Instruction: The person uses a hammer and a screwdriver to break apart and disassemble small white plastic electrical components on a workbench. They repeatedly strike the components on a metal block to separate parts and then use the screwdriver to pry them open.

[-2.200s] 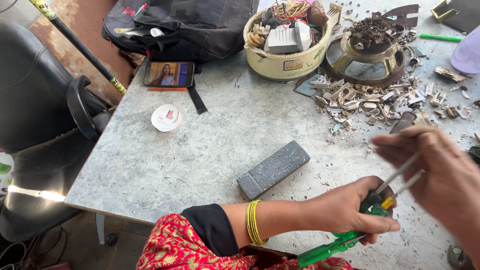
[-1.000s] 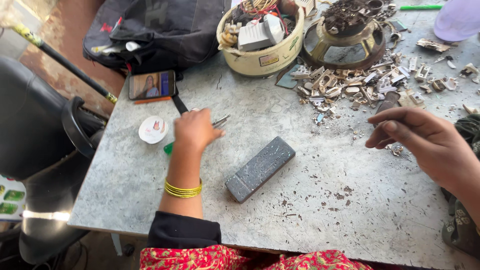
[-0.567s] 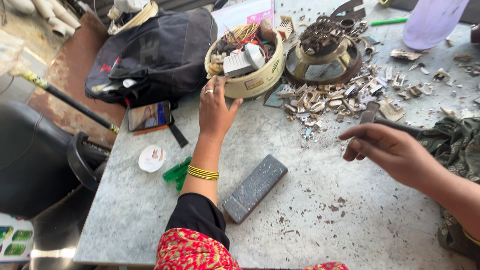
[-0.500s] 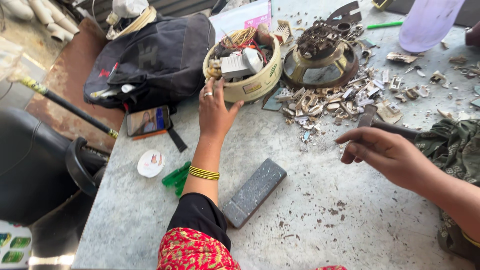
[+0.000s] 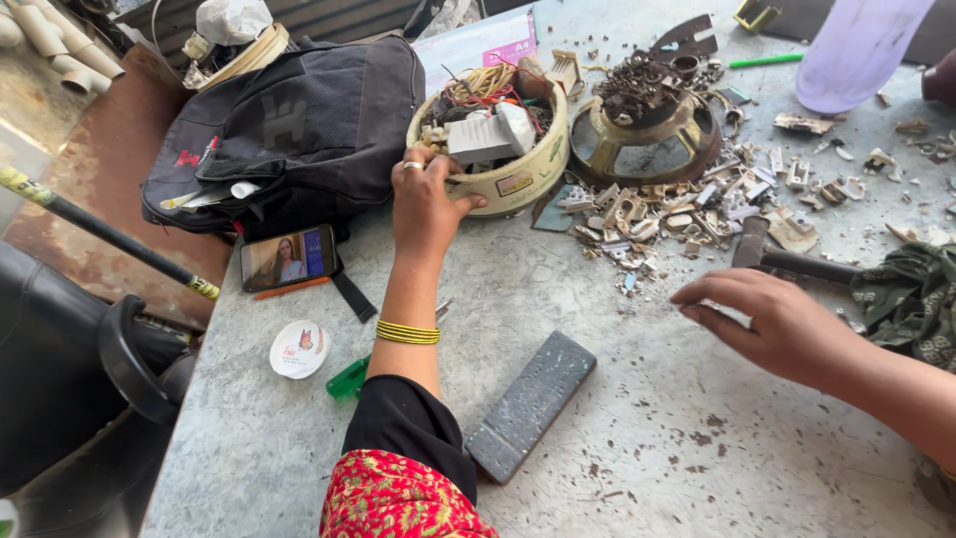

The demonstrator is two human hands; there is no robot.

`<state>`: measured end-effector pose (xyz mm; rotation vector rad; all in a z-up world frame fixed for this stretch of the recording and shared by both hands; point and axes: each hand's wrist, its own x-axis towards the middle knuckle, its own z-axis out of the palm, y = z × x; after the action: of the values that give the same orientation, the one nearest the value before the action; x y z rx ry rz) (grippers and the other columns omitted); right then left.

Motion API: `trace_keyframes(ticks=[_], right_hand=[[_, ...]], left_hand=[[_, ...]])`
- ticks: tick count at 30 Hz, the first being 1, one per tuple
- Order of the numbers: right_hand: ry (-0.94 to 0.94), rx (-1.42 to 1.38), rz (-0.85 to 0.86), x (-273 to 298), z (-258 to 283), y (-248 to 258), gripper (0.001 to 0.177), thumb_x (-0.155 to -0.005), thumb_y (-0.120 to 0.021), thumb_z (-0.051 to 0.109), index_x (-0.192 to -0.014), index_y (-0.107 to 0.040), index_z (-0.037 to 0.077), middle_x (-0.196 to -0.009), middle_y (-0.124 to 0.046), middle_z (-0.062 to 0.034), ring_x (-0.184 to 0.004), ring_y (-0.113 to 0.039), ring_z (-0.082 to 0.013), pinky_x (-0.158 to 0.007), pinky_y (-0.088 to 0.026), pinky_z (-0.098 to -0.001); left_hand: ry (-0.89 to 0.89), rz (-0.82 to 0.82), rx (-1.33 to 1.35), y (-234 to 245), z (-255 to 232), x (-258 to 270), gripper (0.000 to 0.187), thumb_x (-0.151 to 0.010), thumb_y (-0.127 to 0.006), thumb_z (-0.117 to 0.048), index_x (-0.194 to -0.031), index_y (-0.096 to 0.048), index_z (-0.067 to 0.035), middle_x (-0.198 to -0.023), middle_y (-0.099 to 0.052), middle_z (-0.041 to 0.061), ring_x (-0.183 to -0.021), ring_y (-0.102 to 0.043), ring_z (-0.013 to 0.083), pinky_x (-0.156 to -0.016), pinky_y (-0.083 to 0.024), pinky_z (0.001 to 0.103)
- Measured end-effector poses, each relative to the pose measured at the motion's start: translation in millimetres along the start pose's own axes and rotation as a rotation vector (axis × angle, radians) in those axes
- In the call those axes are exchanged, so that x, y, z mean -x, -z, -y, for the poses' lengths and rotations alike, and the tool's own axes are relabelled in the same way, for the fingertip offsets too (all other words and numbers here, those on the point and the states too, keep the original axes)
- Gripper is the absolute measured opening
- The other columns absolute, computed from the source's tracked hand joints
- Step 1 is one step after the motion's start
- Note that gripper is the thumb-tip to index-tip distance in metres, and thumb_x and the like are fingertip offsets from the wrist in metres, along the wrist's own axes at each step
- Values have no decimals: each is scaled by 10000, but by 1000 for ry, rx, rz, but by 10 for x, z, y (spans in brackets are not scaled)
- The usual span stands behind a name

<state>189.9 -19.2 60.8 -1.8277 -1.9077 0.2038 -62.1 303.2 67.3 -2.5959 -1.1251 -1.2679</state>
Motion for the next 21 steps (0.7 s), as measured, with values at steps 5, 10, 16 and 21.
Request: trace_keyframes(ticks=[5,10,16,21], right_hand=[[136,115,146,-554,181,-254,448,-962,-535,415,-1311,-673,171,-1326,-651,-44,-1270,-583,-225,-1089,-440,-421],[404,260,261,-1619,538,-969,640,-1048,-336,515,-1544,-376,113,-1660,-228,-125,-1528,-163,-299,-1212,-139,-480],[304,404,288,-2426,718,-1560,903,-949,-291,723,-1593,-283,89,-1633,-236,-179,-1522,-149,-378,-1202,-95,-574],[-5,502,329,-2542,602,-1481,1037,-907,-238,850,-1594,-301,75,-1654,-262,-208,-1523,-204,-411,-1247,-104,-582]], left_hand=[[-15,-28,66,61,-8,-124,527,-562,-982,-318,-976,-742,-97,-1165,-564,72,-1148,-520,354,-953,-485,463],[-30,-38,84,98,-27,-202,522,-555,-980,-321,-965,-744,-99,-1156,-567,71,-1154,-528,345,-965,-488,455],[-15,-25,89,128,-30,-217,528,-559,-978,-326,-970,-741,-94,-1156,-567,76,-1156,-526,350,-947,-491,457],[-30,-33,89,105,11,-226,531,-556,-983,-333,-964,-741,-93,-1147,-576,89,-1150,-531,362,-937,-492,464]])
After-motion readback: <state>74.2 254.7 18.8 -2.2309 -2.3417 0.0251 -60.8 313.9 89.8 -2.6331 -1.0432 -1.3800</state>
